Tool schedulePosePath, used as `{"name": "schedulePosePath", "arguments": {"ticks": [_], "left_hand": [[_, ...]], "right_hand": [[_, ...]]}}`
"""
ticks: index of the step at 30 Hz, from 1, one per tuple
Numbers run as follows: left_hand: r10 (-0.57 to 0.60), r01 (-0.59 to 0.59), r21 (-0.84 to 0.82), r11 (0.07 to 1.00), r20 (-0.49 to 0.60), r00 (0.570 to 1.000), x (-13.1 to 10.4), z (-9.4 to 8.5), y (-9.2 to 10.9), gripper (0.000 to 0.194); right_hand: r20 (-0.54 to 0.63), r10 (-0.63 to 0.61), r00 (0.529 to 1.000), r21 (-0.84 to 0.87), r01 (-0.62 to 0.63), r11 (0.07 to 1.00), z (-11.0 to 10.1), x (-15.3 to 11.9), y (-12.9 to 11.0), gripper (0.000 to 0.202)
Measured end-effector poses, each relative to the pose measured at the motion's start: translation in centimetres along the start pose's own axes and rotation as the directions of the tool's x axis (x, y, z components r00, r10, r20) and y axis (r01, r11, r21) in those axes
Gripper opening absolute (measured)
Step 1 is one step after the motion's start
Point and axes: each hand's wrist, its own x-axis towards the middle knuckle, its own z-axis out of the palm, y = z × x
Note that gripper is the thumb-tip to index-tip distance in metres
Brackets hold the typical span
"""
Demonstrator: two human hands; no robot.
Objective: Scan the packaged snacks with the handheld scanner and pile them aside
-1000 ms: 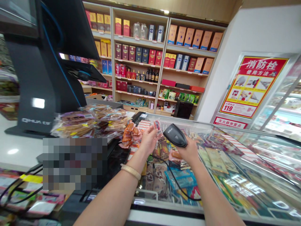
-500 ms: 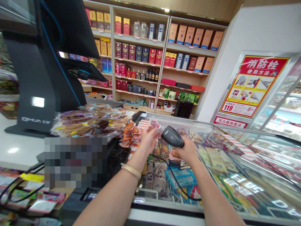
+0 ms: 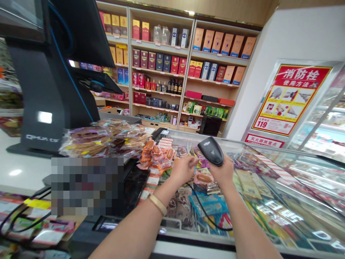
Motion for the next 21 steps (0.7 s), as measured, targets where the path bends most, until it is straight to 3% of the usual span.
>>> {"name": "schedulePosePath", "arguments": {"ticks": [3, 7, 9, 11, 15, 18, 21], "left_hand": [[0.09, -0.119, 0.159, 0.98, 0.175, 0.98, -1.1, 1.0, 0.6, 0.027], [0.126, -0.151, 0.092, 0.984, 0.236, 0.963, -1.3, 1.2, 1.3, 0.037], [0.11, -0.147, 0.167, 0.975, 0.215, 0.971, -1.0, 0.7, 1.5, 0.036], [0.034, -0.078, 0.366, 0.928, 0.125, 0.992, -0.9, -0.2, 1.5, 0.038], [-0.152, 0.152, 0.682, 0.715, -0.06, 0.987, -0.8, -1.9, 1.0, 0.041], [-0.229, 0.158, 0.733, 0.662, -0.003, 0.973, -0.8, -2.3, 0.4, 0.038], [-0.197, 0.079, 0.72, 0.69, 0.081, 0.977, -0.8, -2.2, 0.0, 0.025]], "right_hand": [[-0.005, -0.02, 1.0, 0.0, 0.02, 1.0, -0.1, 0.1, 0.1, 0.024], [0.026, -0.042, 0.999, 0.003, 0.042, 0.999, 0.0, 0.0, 0.0, 0.022], [0.039, -0.044, 0.998, 0.01, 0.044, 0.999, 0.1, 0.0, 0.0, 0.023], [0.052, -0.035, 0.998, 0.008, 0.034, 0.999, 0.1, -0.1, 0.1, 0.025], [0.066, -0.016, 0.998, -0.02, 0.018, 1.0, 0.1, -0.1, 0.0, 0.027], [0.078, -0.016, 0.997, -0.021, 0.018, 1.0, 0.1, -0.2, -0.1, 0.026], [0.091, -0.021, 0.996, -0.001, 0.021, 1.0, 0.2, -0.3, -0.2, 0.025]]}}
